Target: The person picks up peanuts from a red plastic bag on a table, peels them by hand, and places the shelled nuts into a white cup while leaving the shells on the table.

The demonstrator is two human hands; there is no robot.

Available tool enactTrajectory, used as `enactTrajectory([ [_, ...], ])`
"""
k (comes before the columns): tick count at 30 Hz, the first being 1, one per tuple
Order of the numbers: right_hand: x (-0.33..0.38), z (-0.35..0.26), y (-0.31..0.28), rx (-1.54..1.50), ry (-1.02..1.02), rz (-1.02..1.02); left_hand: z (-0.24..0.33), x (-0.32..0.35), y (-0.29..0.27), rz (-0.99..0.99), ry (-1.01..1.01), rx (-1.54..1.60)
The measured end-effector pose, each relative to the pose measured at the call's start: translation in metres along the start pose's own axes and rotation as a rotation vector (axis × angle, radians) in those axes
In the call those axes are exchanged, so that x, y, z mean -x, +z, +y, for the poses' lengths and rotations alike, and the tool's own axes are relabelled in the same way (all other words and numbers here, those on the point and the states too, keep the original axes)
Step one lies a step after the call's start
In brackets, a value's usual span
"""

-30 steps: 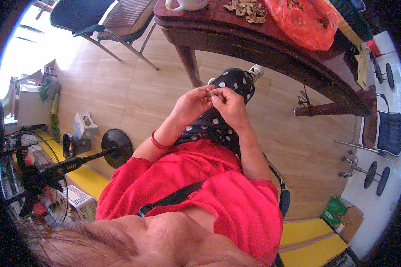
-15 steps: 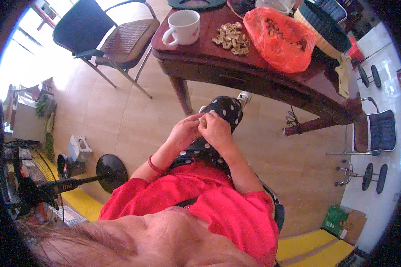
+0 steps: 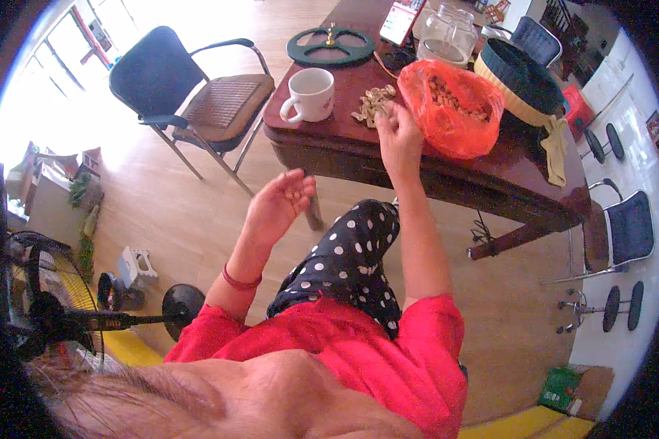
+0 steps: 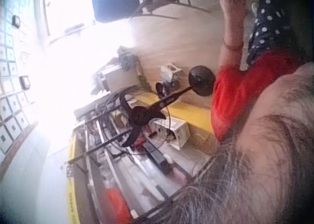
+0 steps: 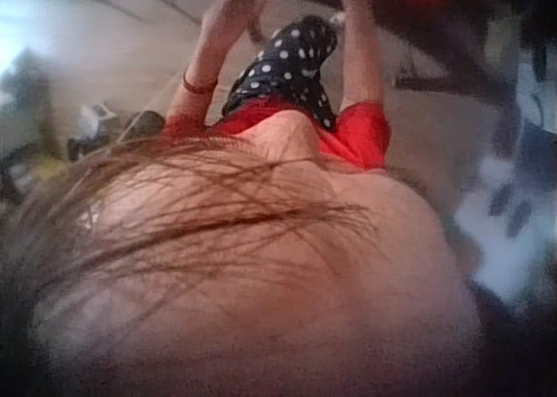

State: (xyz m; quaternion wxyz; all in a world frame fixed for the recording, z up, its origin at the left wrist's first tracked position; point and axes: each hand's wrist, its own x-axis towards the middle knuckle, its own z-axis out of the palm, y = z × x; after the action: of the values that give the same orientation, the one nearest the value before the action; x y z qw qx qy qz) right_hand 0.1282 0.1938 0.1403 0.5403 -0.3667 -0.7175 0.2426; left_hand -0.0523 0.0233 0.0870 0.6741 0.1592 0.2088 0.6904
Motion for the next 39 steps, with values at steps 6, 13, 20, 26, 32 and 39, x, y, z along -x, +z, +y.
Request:
enactTrajectory([
  [6, 0.109, -0.014, 0.012, -0.988, 0.777, -0.257, 0.061, -0.06, 0.071, -0.03, 0.348, -0.244],
  [13, 0.17, 0.007, 0.018, -1.478, 1.261, -0.263, 0.089, -0.141, 0.103, 0.11, 0.589, -0.711],
  [20, 0.168, 0.026, -0.001, -1.748, 1.107, 0.011, 0.045, -0.105, 0.103, 0.041, 0.834, -0.845],
  [26, 0.156, 0.001, -0.008, -1.881, 1.037, 0.023, -0.038, -0.017, 0.035, -0.012, 0.628, -1.516],
  [32, 0.165, -0.004, -0.004, -1.795, 0.944, -0.047, -0.092, 0.015, 0.014, 0.035, 0.689, -1.806],
  [39, 0.169, -0.015, 0.001, -1.639, 0.853, -0.095, -0.096, 0.021, -0.003, 0.122, 0.513, -1.57],
])
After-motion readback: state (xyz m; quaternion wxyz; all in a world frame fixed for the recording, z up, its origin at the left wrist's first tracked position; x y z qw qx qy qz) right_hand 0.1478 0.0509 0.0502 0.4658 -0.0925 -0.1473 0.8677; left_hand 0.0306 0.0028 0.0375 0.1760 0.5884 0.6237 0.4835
